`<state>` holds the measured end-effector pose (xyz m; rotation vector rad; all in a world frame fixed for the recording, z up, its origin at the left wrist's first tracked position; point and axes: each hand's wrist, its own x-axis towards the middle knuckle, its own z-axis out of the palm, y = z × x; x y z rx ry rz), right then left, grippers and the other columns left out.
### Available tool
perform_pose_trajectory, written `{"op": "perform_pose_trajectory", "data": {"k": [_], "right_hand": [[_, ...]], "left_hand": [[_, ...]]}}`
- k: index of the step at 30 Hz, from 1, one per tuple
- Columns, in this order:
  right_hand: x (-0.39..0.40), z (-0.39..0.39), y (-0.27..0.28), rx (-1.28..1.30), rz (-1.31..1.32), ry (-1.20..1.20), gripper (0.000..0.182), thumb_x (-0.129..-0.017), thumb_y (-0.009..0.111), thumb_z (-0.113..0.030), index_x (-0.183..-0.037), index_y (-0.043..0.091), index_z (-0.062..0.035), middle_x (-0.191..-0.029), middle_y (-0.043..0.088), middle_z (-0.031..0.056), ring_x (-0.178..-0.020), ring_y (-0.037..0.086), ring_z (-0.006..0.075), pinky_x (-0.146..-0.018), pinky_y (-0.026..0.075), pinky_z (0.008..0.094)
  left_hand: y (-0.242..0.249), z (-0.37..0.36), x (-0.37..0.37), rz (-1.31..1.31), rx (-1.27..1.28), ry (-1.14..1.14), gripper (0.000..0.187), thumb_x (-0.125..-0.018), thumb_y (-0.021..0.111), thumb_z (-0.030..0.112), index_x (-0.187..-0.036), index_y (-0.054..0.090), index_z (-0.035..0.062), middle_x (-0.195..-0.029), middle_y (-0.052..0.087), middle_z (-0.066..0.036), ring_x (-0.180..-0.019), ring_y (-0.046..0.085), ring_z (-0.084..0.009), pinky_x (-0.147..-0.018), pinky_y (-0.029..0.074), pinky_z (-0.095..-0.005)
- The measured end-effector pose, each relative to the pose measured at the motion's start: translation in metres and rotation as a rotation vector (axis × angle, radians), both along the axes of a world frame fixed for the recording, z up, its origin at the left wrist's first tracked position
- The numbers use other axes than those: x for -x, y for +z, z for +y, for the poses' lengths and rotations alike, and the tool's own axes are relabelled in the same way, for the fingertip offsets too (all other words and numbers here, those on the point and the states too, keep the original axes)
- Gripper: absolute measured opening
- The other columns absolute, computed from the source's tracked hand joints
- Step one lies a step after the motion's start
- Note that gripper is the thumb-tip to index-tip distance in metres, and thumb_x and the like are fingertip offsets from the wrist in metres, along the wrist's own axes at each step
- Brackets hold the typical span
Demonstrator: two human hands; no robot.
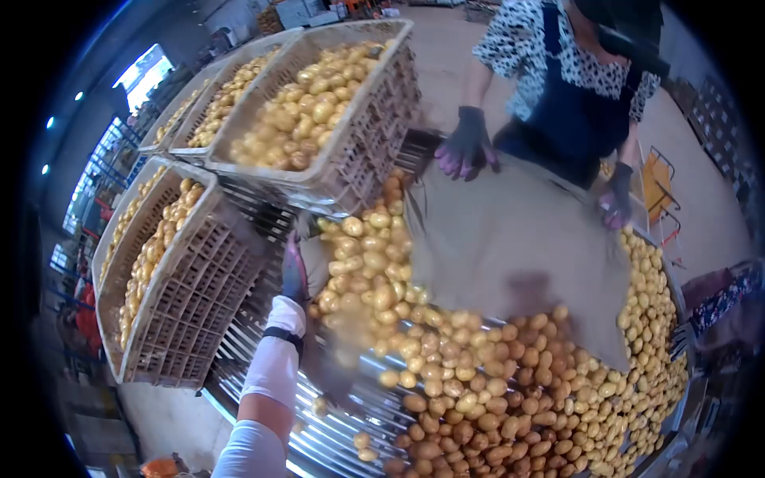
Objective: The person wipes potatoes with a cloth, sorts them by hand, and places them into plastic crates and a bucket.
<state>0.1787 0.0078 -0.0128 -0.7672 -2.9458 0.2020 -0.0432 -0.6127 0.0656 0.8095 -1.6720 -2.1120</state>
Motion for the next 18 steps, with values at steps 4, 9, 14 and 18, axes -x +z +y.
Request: {"op": "perform_pose_trajectory", "data": {"k": [4,9,14,18], "right_hand": [[-0.041,0.047,-0.013,0.005,-0.001,-0.124,0.043,-0.092,0.059,-0.023,-0.128,0.055,0.0008,-0.124,0.061,0.0213,-0.116,0.058,0.0389,-0.098,0.048,0.0419],[-0.12,0.097,-0.009,0.046,0.023,-0.296,0.043,-0.092,0.059,-0.023,-0.128,0.055,0.0005,-0.123,0.061,0.0213,-0.116,0.058,0.0392,-0.098,0.047,0.0423],[-0.163,0.119,-0.016,0.086,0.145,-0.359,0.043,-0.092,0.059,-0.023,-0.128,0.056,0.0003,-0.123,0.061,0.0213,-0.116,0.057,0.0394,-0.099,0.046,0.0426],[-0.139,0.093,0.015,0.048,0.069,-0.375,0.054,-0.088,0.062,-0.026,-0.134,0.052,0.0002,-0.129,0.057,0.0236,-0.125,0.051,0.0397,-0.108,0.039,0.0459]], "left_hand": [[0.014,0.041,-0.008,0.134,-0.19,-0.119,0.051,-0.105,0.044,0.042,-0.129,0.056,-0.0011,-0.109,0.065,-0.008,-0.103,0.063,-0.0245,-0.093,0.051,-0.0359],[-0.037,0.129,-0.052,0.229,1.33,-0.371,0.021,-0.098,0.053,0.021,-0.109,0.062,0.0046,-0.092,0.062,-0.01,-0.086,0.062,-0.0297,-0.082,0.052,-0.0378],[-0.015,0.236,-0.078,0.282,1.648,-0.801,0.037,-0.095,0.059,0.019,-0.126,0.054,0.001,-0.117,0.061,-0.019,-0.099,0.064,-0.0354,-0.084,0.054,-0.0378],[0.053,0.303,-0.09,0.008,0.973,-1.367,0.036,-0.094,0.06,0.017,-0.124,0.056,-0.0021,-0.114,0.065,-0.02,-0.096,0.067,-0.0352,-0.084,0.056,-0.036]]}}
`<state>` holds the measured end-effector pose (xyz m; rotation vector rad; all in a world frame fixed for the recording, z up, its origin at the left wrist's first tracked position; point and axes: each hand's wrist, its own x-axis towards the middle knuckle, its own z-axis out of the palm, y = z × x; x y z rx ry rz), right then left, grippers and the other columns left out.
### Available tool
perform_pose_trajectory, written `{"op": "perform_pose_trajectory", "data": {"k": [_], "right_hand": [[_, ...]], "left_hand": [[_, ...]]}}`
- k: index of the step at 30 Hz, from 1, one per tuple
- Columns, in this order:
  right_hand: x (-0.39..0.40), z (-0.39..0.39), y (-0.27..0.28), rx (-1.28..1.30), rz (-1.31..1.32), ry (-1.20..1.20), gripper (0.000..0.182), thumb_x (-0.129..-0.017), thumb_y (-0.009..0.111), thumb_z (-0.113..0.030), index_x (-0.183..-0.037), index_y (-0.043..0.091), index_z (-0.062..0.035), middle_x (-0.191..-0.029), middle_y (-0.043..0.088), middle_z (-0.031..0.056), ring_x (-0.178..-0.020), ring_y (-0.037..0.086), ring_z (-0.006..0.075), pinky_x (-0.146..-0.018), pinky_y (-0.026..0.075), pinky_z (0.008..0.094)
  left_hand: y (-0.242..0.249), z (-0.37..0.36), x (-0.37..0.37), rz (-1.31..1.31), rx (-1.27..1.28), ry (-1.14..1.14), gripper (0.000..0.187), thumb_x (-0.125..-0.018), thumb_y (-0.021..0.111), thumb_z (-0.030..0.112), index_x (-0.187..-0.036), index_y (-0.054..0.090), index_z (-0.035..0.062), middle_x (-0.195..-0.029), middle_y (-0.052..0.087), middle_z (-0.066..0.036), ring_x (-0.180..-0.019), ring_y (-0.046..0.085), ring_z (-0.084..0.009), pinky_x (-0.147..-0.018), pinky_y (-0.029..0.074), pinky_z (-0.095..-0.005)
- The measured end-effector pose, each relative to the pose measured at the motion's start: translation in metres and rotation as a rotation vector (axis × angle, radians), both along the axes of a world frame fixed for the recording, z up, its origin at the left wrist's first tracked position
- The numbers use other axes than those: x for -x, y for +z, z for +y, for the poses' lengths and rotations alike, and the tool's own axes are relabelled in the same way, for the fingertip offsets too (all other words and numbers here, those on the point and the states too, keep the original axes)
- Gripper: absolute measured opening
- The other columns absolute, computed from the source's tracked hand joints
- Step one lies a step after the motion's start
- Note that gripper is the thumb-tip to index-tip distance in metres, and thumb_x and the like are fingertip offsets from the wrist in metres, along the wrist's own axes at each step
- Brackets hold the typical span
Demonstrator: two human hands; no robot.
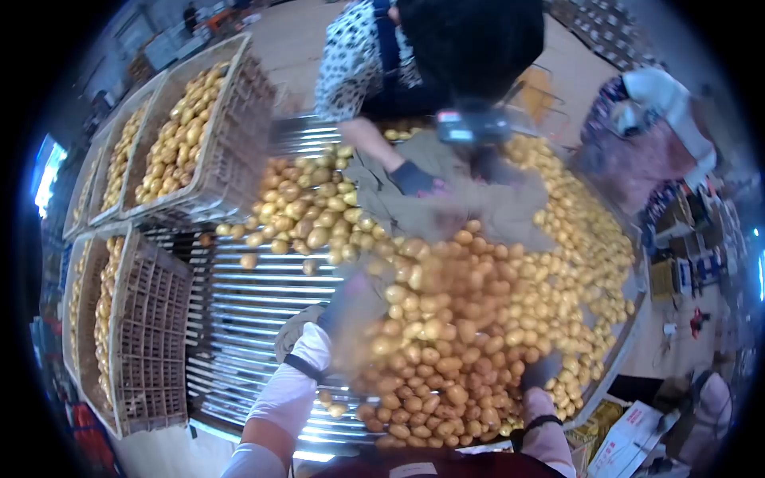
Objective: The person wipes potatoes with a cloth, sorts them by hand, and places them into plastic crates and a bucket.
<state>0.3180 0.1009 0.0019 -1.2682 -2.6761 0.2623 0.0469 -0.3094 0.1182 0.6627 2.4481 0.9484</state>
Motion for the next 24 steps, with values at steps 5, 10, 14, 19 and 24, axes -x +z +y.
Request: {"op": "perform_pose_trajectory", "data": {"k": [5,10,14,19,24], "right_hand": [[-0.014,0.025,-0.033,-0.289,0.068,0.095,0.052,-0.076,0.074,-0.03,-0.119,0.061,-0.0047,-0.107,0.063,0.0205,-0.099,0.061,0.0412,-0.081,0.049,0.0479],[-0.023,0.038,-0.012,-0.104,0.303,0.287,0.049,-0.083,0.069,-0.026,-0.126,0.061,-0.0032,-0.122,0.06,0.0234,-0.116,0.056,0.0421,-0.096,0.045,0.0501],[-0.057,0.06,-0.017,0.05,0.476,0.356,0.047,-0.085,0.066,-0.019,-0.127,0.059,0.0008,-0.127,0.059,0.0236,-0.12,0.055,0.0402,-0.102,0.042,0.0491],[-0.03,-0.072,0.102,0.094,0.666,0.5,0.04,-0.084,0.06,-0.012,-0.123,0.059,-0.0003,-0.123,0.057,0.0205,-0.123,0.05,0.0383,-0.109,0.036,0.0488],[0.034,-0.121,0.1,-0.073,0.479,0.895,0.033,-0.083,0.062,-0.015,-0.115,0.063,-0.0059,-0.111,0.06,0.0178,-0.109,0.055,0.037,-0.097,0.043,0.049]], "left_hand": [[-0.024,0.065,-0.062,-0.22,-0.445,-0.279,0.049,-0.097,0.06,0.035,-0.134,0.057,0.0041,-0.126,0.062,-0.018,-0.119,0.057,-0.0326,-0.101,0.045,-0.0397],[0.003,0.105,-0.12,0.362,-0.247,-0.653,0.053,-0.097,0.06,0.037,-0.139,0.056,0.0068,-0.138,0.058,-0.014,-0.131,0.051,-0.0341,-0.114,0.036,-0.0443],[-0.002,0.065,-0.145,0.072,-0.761,-0.224,0.039,-0.097,0.062,0.023,-0.131,0.062,0.0038,-0.133,0.061,-0.013,-0.131,0.051,-0.0314,-0.115,0.036,-0.0439],[-0.035,-0.038,-0.121,0.649,-0.246,0.182,0.047,-0.086,0.068,0.017,-0.13,0.061,0.005,-0.122,0.063,-0.018,-0.117,0.058,-0.0362,-0.104,0.044,-0.044],[-0.052,-0.065,-0.113,0.439,-0.027,0.268,0.049,-0.085,0.069,0.025,-0.131,0.061,0.0103,-0.11,0.066,-0.016,-0.105,0.06,-0.0381,-0.096,0.045,-0.0497]]}}
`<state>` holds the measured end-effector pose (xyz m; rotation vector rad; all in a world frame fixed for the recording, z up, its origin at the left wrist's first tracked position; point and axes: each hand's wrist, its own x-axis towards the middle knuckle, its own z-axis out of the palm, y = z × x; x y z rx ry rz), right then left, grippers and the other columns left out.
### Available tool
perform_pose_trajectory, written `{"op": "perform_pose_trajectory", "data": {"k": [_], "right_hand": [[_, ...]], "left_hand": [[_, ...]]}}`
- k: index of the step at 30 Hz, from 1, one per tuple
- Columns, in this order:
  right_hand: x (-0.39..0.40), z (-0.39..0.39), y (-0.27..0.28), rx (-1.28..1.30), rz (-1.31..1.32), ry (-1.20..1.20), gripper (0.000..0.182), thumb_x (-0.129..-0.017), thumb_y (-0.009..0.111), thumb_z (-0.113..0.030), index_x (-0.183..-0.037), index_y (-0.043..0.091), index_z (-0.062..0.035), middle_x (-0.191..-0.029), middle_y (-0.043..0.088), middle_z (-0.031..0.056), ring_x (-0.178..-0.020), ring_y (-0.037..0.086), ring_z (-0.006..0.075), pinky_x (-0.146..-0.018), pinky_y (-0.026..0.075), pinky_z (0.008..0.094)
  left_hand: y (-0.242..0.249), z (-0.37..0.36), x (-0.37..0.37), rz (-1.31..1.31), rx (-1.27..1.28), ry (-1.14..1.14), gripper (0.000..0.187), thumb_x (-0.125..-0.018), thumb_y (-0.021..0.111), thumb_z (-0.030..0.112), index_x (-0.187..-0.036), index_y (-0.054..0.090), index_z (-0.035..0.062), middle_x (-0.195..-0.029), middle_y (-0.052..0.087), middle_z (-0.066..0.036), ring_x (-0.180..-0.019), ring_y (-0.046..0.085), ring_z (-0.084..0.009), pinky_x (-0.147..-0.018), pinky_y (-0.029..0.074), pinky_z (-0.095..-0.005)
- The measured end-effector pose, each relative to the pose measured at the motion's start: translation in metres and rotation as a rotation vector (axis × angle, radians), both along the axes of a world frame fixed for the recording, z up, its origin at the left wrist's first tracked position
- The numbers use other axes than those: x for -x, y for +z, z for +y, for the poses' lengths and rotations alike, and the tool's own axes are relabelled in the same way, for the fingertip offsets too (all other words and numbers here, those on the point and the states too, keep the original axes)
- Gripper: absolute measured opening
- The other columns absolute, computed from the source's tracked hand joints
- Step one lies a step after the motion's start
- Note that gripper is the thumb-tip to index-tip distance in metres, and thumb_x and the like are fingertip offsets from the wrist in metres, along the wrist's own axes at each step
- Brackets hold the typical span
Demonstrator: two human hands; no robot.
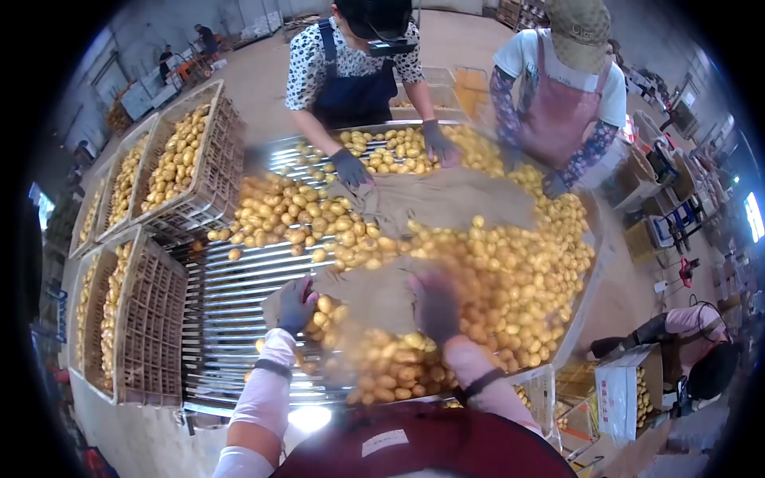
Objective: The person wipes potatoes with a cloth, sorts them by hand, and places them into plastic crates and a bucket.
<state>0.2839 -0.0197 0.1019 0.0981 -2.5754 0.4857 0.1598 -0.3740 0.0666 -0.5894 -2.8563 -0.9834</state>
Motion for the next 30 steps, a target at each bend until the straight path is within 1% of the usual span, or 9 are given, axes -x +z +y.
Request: {"op": "perform_pose_trajectory", "data": {"k": [4,8,9,11,15,18,21,26,30], "right_hand": [[0.039,0.04,-0.022,-0.09,-0.182,-0.012,0.023,-0.082,0.064,-0.014,-0.103,0.065,-0.0064,-0.098,0.061,0.0148,-0.096,0.058,0.0337,-0.082,0.047,0.046],[0.018,0.098,0.05,0.131,0.193,-0.243,0.018,-0.09,0.064,-0.012,-0.105,0.065,-0.0023,-0.099,0.065,0.0127,-0.091,0.063,0.0292,-0.085,0.051,0.0393],[0.01,0.119,0.066,0.115,0.324,-0.286,0.015,-0.09,0.064,-0.012,-0.103,0.065,-0.0029,-0.097,0.064,0.0124,-0.09,0.062,0.0303,-0.083,0.05,0.0404],[-0.012,0.144,0.118,0.506,0.434,-0.473,0.016,-0.093,0.061,-0.01,-0.107,0.066,-0.003,-0.102,0.065,0.0125,-0.094,0.063,0.0265,-0.083,0.051,0.0378],[-0.04,0.204,0.135,0.61,0.547,-0.362,0.019,-0.097,0.058,-0.007,-0.114,0.065,-0.0022,-0.114,0.066,0.0129,-0.102,0.064,0.0205,-0.091,0.05,0.0329],[-0.041,0.208,0.139,0.579,0.586,-0.385,0.024,-0.099,0.056,-0.007,-0.121,0.062,-0.0007,-0.119,0.065,0.0118,-0.107,0.064,0.0198,-0.095,0.049,0.0323],[-0.042,0.206,0.166,0.066,0.389,-0.509,0.025,-0.1,0.053,-0.006,-0.122,0.062,-0.0007,-0.121,0.064,0.0132,-0.112,0.063,0.022,-0.097,0.047,0.0332],[-0.051,0.228,0.176,0.202,0.526,-0.451,0.026,-0.103,0.054,-0.016,-0.125,0.062,-0.0058,-0.121,0.061,0.0111,-0.114,0.059,0.0231,-0.1,0.045,0.0346],[-0.118,0.211,0.177,0.035,0.353,-0.506,0.021,-0.099,0.057,-0.017,-0.111,0.065,-0.0024,-0.112,0.062,0.0139,-0.104,0.06,0.0279,-0.092,0.046,0.0377]], "left_hand": [[0.041,0.001,0.0,-0.139,0.406,0.063,0.034,-0.086,0.068,0.029,-0.118,0.072,0.0191,-0.101,0.069,-0.016,-0.1,0.064,-0.0366,-0.088,0.049,-0.0471],[0.107,0.001,-0.017,0.104,0.291,0.064,0.023,-0.089,0.07,0.028,-0.105,0.076,0.0132,-0.093,0.07,-0.014,-0.09,0.066,-0.035,-0.081,0.052,-0.0452],[0.039,-0.036,0.005,0.225,0.004,0.231,0.02,-0.09,0.07,0.021,-0.106,0.076,0.0108,-0.094,0.07,-0.014,-0.088,0.066,-0.0325,-0.078,0.052,-0.0425],[0.045,-0.054,0.012,0.36,-0.242,0.266,0.022,-0.09,0.07,0.014,-0.111,0.075,0.0098,-0.095,0.07,-0.01,-0.089,0.066,-0.026,-0.079,0.051,-0.0365],[0.089,-0.085,0.014,0.345,-0.479,0.351,0.031,-0.097,0.064,0.009,-0.127,0.067,0.003,-0.111,0.071,-0.006,-0.105,0.064,-0.0163,-0.093,0.049,-0.0298],[0.137,-0.095,0.016,0.414,-0.533,0.369,0.031,-0.099,0.061,0.01,-0.128,0.067,0.0027,-0.12,0.071,-0.007,-0.111,0.064,-0.0166,-0.098,0.049,-0.0299],[0.173,-0.113,0.021,0.289,-0.741,0.289,0.028,-0.101,0.061,0.014,-0.126,0.069,0.0036,-0.123,0.07,-0.009,-0.111,0.065,-0.0162,-0.099,0.049,-0.0294],[0.221,-0.125,-0.005,0.475,-0.67,0.297,0.031,-0.104,0.056,0.015,-0.131,0.064,0.0033,-0.108,0.072,-0.007,-0.096,0.066,-0.0124,-0.087,0.054,-0.0266],[0.209,-0.178,-0.079,-0.365,-0.534,0.084,0.036,-0.103,0.061,0.032,-0.122,0.066,0.0033,-0.084,0.066,-0.003,-0.07,0.061,-0.0102,-0.064,0.052,-0.0278]]}}
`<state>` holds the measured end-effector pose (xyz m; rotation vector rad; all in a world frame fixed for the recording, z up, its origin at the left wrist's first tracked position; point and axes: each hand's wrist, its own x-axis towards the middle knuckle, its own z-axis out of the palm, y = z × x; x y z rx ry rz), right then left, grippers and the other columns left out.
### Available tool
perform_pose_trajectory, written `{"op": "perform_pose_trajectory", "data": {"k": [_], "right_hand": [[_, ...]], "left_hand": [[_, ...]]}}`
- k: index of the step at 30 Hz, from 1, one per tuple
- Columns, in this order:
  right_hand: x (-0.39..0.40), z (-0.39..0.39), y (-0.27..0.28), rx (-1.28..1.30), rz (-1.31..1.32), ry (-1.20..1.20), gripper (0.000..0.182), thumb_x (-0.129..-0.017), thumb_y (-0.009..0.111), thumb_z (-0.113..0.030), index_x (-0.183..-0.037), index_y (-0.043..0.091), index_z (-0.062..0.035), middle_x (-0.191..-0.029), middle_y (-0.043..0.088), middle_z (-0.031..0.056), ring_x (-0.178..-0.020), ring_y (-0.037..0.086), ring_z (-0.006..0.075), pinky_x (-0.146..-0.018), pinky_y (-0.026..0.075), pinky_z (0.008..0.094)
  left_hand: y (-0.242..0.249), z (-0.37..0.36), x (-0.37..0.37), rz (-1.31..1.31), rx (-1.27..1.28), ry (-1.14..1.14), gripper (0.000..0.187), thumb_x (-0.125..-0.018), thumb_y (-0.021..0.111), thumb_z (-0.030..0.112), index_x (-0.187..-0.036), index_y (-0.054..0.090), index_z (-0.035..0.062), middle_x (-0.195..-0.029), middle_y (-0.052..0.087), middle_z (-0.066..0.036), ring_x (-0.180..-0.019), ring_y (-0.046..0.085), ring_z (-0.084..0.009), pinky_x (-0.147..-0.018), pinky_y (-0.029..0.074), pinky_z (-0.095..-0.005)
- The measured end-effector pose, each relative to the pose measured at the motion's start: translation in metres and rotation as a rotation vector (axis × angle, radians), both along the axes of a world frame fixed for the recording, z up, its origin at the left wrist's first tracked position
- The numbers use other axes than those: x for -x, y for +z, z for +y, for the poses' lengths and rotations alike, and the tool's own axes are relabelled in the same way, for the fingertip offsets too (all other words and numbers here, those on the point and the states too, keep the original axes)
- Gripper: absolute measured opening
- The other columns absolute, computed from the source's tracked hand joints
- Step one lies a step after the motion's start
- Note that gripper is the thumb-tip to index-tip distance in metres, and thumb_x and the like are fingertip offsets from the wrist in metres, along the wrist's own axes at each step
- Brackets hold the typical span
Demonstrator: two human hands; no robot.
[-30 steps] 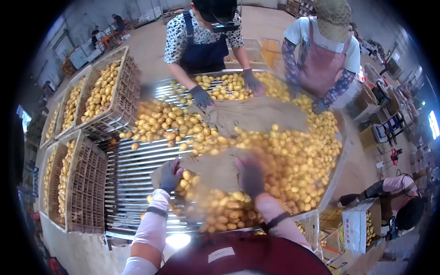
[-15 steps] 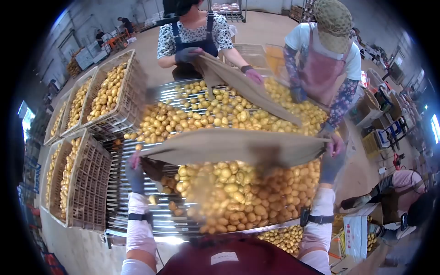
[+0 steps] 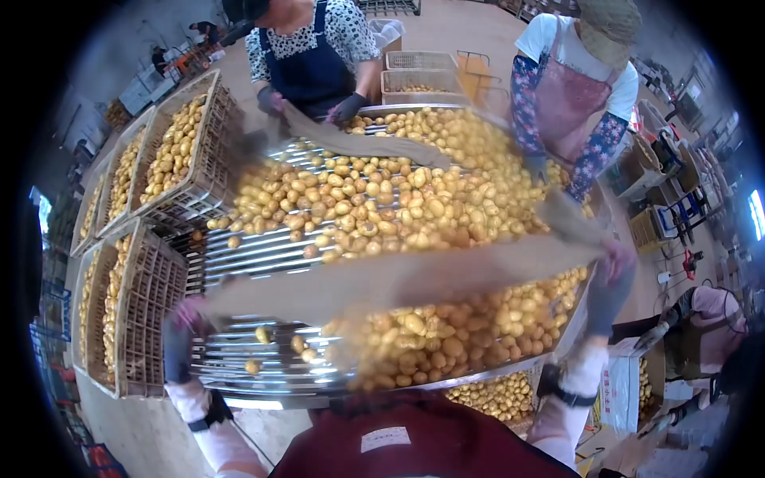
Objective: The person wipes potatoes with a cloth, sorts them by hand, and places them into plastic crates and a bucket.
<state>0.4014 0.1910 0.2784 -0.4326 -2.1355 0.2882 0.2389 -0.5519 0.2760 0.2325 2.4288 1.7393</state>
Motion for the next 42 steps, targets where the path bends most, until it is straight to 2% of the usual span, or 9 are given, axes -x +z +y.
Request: {"op": "perform_pose_trajectory", "data": {"k": [3,8,10,16,24,26,31,40,42], "right_hand": [[-0.043,0.012,-0.083,0.078,-0.327,0.084,0.021,-0.099,0.053,-0.012,-0.112,0.064,0.0003,-0.101,0.067,0.0128,-0.096,0.062,0.0277,-0.087,0.048,0.037],[-0.013,-0.098,-0.198,0.65,-0.401,0.358,0.047,-0.094,0.056,-0.019,-0.137,0.054,-0.0001,-0.137,0.057,0.0219,-0.127,0.055,0.0387,-0.107,0.042,0.0485],[0.031,-0.14,-0.202,-0.046,-0.594,0.308,0.066,-0.092,0.06,-0.029,-0.147,0.041,0.0013,-0.148,0.045,0.025,-0.136,0.045,0.0427,-0.115,0.034,0.0495],[0.156,-0.149,-0.198,-0.027,-0.863,-0.003,0.076,-0.091,0.058,-0.032,-0.15,0.032,0.007,-0.156,0.033,0.0288,-0.146,0.029,0.0463,-0.12,0.023,0.0513],[0.297,-0.152,-0.268,-0.352,-0.663,-0.252,0.072,-0.1,0.048,-0.049,-0.148,0.041,0.004,-0.15,0.046,0.0238,-0.14,0.04,0.0413,-0.115,0.031,0.0557],[0.26,-0.186,-0.2,-0.119,-0.803,0.061,0.069,-0.092,0.057,-0.039,-0.143,0.044,0.0065,-0.141,0.049,0.0249,-0.13,0.046,0.0424,-0.113,0.03,0.0566],[0.191,-0.206,-0.228,0.122,-0.866,0.694,0.054,-0.09,0.054,-0.027,-0.13,0.053,0.0094,-0.127,0.058,0.0239,-0.133,0.043,0.0435,-0.117,0.022,0.0618],[0.336,-0.194,-0.277,0.685,-0.762,0.357,0.059,-0.086,0.06,-0.012,-0.141,0.046,0.003,-0.136,0.053,0.0277,-0.128,0.049,0.0417,-0.109,0.039,0.0425],[0.288,-0.194,-0.287,0.61,-0.594,0.454,0.062,-0.082,0.061,-0.012,-0.14,0.047,0.0039,-0.137,0.053,0.0268,-0.131,0.046,0.0425,-0.111,0.037,0.0442]], "left_hand": [[-0.073,-0.004,-0.039,-0.094,0.498,-0.242,0.042,-0.085,0.068,-0.001,-0.127,0.064,0.003,-0.112,0.072,-0.011,-0.103,0.068,-0.0193,-0.092,0.053,-0.0324],[-0.175,0.129,-0.057,0.028,0.29,-0.226,0.046,-0.1,0.059,0.031,-0.137,0.057,0.0037,-0.137,0.057,-0.022,-0.13,0.053,-0.0378,-0.109,0.041,-0.0489],[-0.187,0.19,-0.066,0.339,0.643,-0.215,0.054,-0.099,0.059,0.033,-0.144,0.049,0.0043,-0.145,0.049,-0.026,-0.135,0.045,-0.0444,-0.113,0.035,-0.0537],[-0.261,0.253,0.022,0.5,0.885,-0.06,0.062,-0.1,0.054,0.035,-0.153,0.037,0.0079,-0.15,0.038,-0.033,-0.14,0.033,-0.0538,-0.117,0.025,-0.0613],[-0.264,0.319,0.179,0.45,0.995,0.078,0.057,-0.096,0.055,0.041,-0.141,0.05,0.0061,-0.149,0.045,-0.026,-0.137,0.044,-0.0432,-0.114,0.027,-0.0635],[-0.274,0.315,0.129,0.723,0.889,-0.017,0.055,-0.094,0.056,0.044,-0.133,0.054,0.0049,-0.151,0.043,-0.023,-0.141,0.038,-0.0456,-0.114,0.021,-0.0701],[-0.226,0.302,0.054,0.26,0.598,-0.519,0.056,-0.091,0.062,0.041,-0.133,0.055,0.0051,-0.161,0.03,-0.02,-0.147,0.02,-0.0533,-0.113,0.012,-0.0745],[-0.247,0.388,0.192,0.364,0.928,-0.176,0.077,-0.098,0.056,0.03,-0.158,0.02,0.0002,-0.165,0.017,-0.022,-0.151,0.018,-0.0455,-0.117,0.023,-0.0622],[-0.269,0.365,0.158,0.511,0.536,-0.212,0.073,-0.098,0.057,0.03,-0.157,0.025,0.0014,-0.163,0.023,-0.019,-0.15,0.02,-0.0442,-0.118,0.026,-0.055]]}}
